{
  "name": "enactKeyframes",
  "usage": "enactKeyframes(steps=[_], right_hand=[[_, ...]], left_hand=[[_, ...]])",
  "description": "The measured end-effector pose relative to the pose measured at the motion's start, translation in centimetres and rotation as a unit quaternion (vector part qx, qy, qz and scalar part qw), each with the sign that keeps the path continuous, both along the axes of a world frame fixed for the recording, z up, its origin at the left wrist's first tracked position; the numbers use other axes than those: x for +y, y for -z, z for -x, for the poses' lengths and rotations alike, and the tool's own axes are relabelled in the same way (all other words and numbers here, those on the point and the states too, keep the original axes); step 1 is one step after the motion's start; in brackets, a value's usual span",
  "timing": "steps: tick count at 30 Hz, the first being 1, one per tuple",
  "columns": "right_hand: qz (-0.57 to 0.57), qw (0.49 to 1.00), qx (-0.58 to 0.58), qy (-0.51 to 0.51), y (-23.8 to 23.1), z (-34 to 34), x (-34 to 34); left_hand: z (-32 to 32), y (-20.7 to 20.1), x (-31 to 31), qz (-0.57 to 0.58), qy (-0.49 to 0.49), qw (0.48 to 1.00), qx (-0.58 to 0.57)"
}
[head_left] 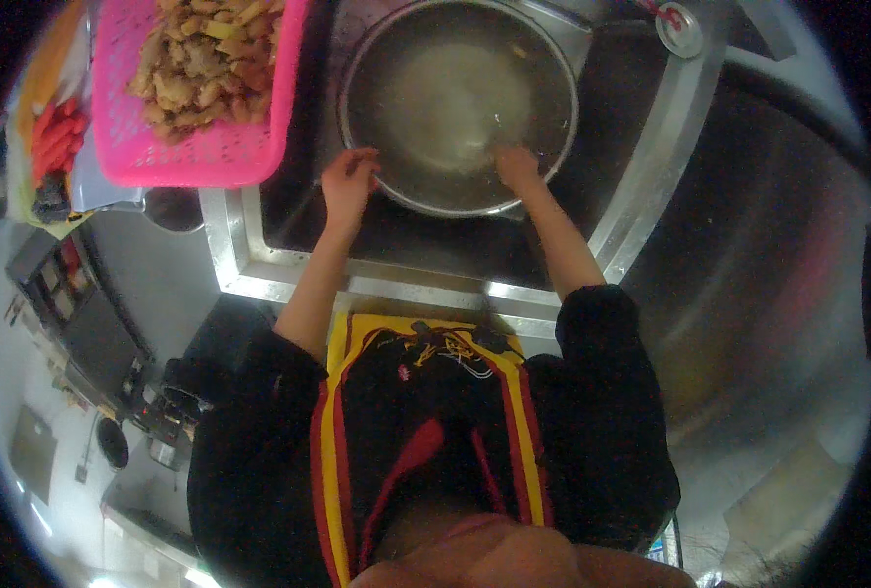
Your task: The person washes ginger pieces by hand in a metal bowl under running water in a kitchen sink. They repeatedly rub and rinse the ginger, then transfer the washed pieces into a pink plastic basket. The person also rinses the bowl and briefly discards a small piece into a nearby bin.
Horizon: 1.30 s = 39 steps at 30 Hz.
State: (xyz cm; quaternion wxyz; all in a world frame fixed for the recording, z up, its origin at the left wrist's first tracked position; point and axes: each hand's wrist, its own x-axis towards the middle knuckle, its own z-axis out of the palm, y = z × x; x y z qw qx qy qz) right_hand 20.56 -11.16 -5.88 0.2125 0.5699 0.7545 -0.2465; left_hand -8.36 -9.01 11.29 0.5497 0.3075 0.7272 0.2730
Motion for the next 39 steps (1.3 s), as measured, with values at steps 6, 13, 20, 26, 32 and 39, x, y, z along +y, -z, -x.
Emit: enactKeyframes(steps=[6, 13, 20, 26, 32, 39], right_hand=[[0.036, 0.778, 0.434, 0.453, -0.4, -2.7, 7.7], [0.124, 0.334, 0.619, 0.7, -1.5, 0.9, 17.1], [-0.061, 0.707, 0.371, 0.599, -1.7, -0.8, 16.4], [-0.069, 0.95, -0.006, 0.303, 2.8, -1.5, 14.8], [-0.269, 0.931, 0.147, 0.2, 10.2, 1.8, 11.4], [0.037, 0.836, 0.417, 0.356, 3.4, 4.0, 10.3]], left_hand=[[0.1, -0.9, -0.9, 0.026, -0.005, 0.998, -0.063], [-0.3, -2.8, -2.0, 0.047, -0.022, 0.995, -0.082], [0.2, -2.4, -2.7, 0.079, -0.067, 0.987, -0.122], [0.1, -2.6, -3.0, 0.098, -0.073, 0.983, -0.138], [0.8, -3.7, -3.0, 0.102, -0.079, 0.98, -0.15], [1.8, -4.9, -4.3, 0.086, -0.091, 0.977, -0.171]])
